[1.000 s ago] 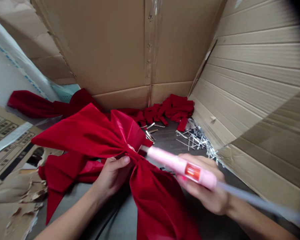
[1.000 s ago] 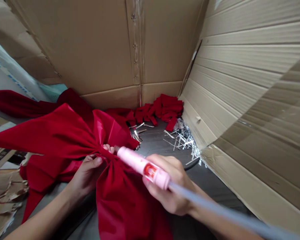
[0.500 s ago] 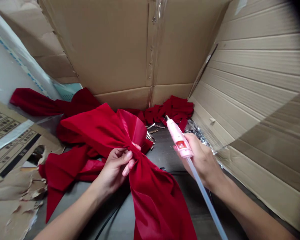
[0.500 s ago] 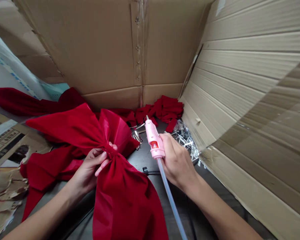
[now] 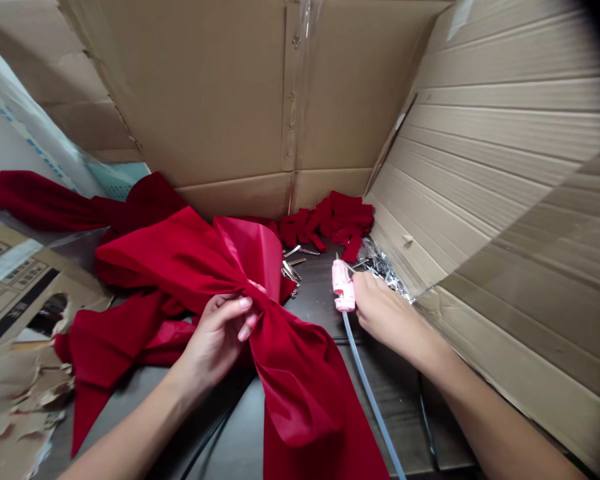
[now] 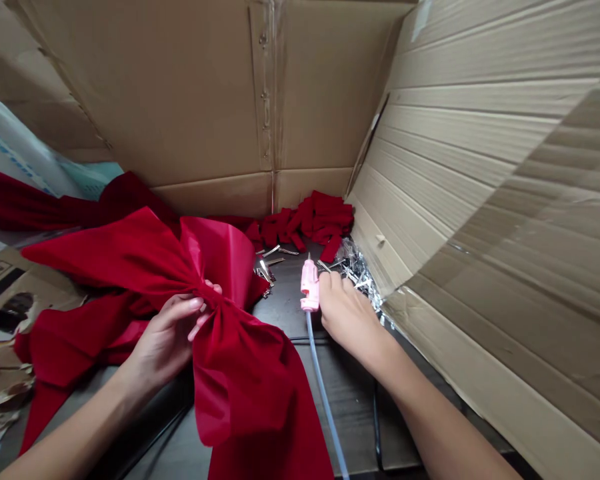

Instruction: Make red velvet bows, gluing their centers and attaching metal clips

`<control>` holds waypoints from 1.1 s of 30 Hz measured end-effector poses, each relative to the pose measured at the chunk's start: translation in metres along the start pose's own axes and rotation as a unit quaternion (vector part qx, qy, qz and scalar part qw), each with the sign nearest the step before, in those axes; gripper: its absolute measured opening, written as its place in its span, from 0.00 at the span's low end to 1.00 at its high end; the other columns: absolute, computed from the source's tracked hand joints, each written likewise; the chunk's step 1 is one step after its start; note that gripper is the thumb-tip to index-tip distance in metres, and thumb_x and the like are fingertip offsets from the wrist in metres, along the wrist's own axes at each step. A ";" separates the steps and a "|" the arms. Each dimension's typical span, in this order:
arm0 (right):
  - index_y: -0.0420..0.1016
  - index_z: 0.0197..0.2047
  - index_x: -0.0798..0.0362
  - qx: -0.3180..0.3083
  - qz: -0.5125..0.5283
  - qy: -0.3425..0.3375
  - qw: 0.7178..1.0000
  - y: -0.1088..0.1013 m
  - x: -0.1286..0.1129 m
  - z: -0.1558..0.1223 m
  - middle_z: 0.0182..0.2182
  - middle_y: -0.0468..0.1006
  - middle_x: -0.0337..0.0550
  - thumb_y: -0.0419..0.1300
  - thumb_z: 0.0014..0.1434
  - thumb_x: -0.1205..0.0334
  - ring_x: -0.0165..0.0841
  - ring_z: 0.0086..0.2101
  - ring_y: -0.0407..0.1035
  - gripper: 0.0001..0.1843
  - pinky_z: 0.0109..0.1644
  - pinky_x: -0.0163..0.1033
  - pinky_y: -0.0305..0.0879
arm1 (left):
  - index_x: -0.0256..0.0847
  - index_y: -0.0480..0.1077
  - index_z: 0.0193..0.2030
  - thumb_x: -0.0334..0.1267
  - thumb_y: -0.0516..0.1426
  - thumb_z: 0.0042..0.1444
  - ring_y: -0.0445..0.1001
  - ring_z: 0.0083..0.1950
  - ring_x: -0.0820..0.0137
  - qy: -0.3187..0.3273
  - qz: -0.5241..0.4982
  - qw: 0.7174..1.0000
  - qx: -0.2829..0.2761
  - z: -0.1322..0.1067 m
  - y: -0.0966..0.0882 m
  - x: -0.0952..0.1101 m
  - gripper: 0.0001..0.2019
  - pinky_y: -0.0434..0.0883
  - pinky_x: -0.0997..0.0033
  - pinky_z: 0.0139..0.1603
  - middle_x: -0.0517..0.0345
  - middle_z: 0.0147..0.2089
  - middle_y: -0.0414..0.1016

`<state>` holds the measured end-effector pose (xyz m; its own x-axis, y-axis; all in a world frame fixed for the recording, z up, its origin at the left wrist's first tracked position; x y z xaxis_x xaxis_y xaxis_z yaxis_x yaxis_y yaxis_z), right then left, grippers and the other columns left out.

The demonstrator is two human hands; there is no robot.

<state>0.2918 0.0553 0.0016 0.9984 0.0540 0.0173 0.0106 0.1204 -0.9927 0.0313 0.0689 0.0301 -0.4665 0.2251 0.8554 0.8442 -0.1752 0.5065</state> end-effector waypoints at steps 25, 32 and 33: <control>0.67 0.46 0.52 0.205 0.468 -0.250 0.822 -0.017 -0.058 -0.017 0.42 0.73 0.46 0.61 0.58 0.68 0.37 0.45 0.68 0.12 0.53 0.45 0.63 | 0.34 0.74 0.32 0.38 0.65 0.46 0.56 0.20 0.81 -0.007 0.069 0.998 -0.006 -0.013 0.014 -0.019 0.10 0.53 0.80 0.21 0.64 0.20 0.64; 0.68 0.42 0.54 0.181 0.534 -0.244 0.789 -0.024 -0.086 -0.014 0.39 0.73 0.46 0.62 0.55 0.68 0.36 0.41 0.69 0.11 0.47 0.41 0.65 | 0.36 0.65 0.20 0.39 0.65 0.46 0.57 0.22 0.78 -0.017 0.070 0.997 0.003 -0.015 0.008 -0.028 0.13 0.60 0.78 0.26 0.65 0.18 0.61; 0.68 0.40 0.54 0.168 0.542 -0.229 0.791 -0.023 -0.087 -0.013 0.38 0.73 0.45 0.62 0.56 0.68 0.36 0.40 0.69 0.09 0.46 0.41 0.65 | 0.36 0.66 0.21 0.38 0.64 0.46 0.58 0.23 0.78 -0.019 0.064 0.998 -0.005 -0.015 0.008 -0.029 0.12 0.60 0.78 0.26 0.65 0.19 0.61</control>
<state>0.2050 0.0348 0.0217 0.2849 0.6499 -0.7046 -0.9299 0.0089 -0.3678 0.0479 0.0470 0.0110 -0.3440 0.2369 0.9086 0.8935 -0.2149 0.3943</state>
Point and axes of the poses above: each hand's wrist, its own z-axis towards the middle knuckle, its own y-axis out of the palm, x = y × z, the point moved 1 cm from there along z, towards the middle knuckle
